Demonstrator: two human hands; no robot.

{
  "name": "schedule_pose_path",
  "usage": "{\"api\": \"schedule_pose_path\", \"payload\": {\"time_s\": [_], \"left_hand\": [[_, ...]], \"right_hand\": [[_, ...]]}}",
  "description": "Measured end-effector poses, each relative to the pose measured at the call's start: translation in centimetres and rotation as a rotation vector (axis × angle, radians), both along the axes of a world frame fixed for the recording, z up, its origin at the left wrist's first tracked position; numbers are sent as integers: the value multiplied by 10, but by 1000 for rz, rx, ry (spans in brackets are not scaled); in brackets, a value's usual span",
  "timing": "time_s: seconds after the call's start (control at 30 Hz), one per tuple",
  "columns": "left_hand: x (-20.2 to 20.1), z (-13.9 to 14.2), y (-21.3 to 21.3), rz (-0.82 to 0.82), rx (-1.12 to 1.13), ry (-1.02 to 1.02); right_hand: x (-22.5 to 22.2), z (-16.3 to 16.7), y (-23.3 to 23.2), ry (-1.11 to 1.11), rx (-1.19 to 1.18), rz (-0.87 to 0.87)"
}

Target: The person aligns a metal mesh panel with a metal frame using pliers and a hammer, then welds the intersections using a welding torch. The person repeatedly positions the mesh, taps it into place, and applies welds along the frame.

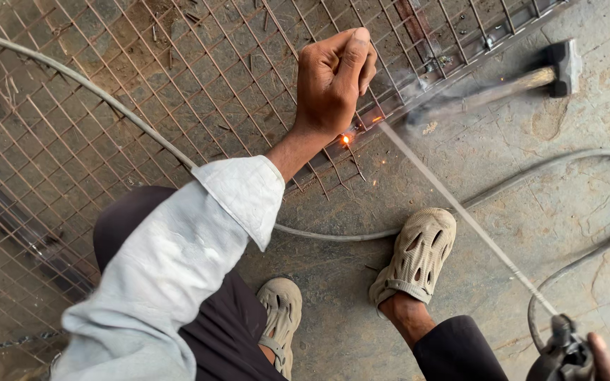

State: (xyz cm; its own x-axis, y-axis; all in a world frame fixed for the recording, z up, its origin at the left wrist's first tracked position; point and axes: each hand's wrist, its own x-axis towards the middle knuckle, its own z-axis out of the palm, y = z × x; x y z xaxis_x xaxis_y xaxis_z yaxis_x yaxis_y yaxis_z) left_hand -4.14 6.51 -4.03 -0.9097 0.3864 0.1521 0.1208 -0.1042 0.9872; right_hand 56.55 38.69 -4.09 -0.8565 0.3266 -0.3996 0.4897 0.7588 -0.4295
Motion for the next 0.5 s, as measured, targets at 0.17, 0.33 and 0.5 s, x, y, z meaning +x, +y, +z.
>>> {"api": "schedule_pose_path", "payload": {"time_s": [0.17,0.33,0.5], "left_hand": [[4,-14,8,22,-39,70],[5,-36,15,21,-116,51],[6,-43,9,-17,31,-18]], "right_hand": [[20,-8,-10,17,42,-25],[32,-9,-25,56,114,-72],[33,5,-67,155,238,-185]]}}
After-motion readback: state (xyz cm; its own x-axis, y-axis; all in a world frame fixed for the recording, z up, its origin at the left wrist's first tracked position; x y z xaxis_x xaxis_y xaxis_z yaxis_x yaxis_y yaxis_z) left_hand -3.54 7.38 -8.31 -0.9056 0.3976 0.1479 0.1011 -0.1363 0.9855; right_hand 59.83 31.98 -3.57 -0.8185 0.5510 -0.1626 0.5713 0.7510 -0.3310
